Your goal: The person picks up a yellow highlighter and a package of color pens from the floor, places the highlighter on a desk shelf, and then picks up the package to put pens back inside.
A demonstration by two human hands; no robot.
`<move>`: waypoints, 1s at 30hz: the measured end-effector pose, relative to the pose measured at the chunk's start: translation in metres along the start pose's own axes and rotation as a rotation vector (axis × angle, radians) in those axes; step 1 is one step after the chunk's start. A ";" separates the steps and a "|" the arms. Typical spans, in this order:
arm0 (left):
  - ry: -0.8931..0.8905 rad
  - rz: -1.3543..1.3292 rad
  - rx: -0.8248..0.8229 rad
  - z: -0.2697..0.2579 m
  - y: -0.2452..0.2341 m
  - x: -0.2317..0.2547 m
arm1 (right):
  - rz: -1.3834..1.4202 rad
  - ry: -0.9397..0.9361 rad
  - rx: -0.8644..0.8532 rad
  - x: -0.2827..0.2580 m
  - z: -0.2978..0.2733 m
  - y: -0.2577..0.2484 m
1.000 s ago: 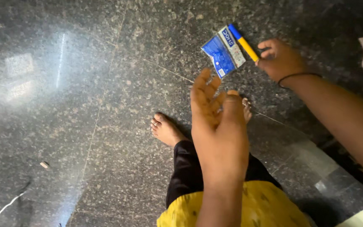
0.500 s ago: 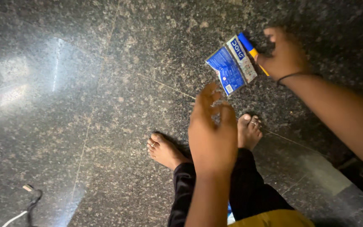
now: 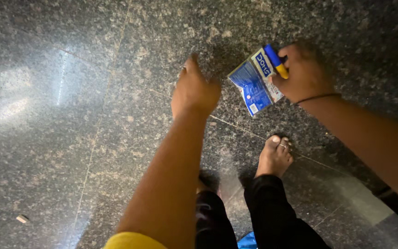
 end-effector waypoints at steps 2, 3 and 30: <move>0.043 -0.029 0.045 0.006 -0.007 0.003 | 0.056 0.070 -0.054 -0.001 0.002 0.006; 0.059 -0.032 0.046 0.007 -0.008 0.003 | 0.083 0.106 -0.082 -0.001 0.002 0.009; 0.466 -0.883 -0.068 -0.091 -0.021 0.086 | 0.442 -0.108 0.279 -0.090 -0.061 -0.145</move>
Point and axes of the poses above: each hand's wrist, its own z-axis towards the middle knuckle, its own y-axis out of the palm, x = y × z, the point moved 9 cm from there along z, towards the middle knuckle, and after that the axes turned 11 degrees about -z, right-handed, at the moved point
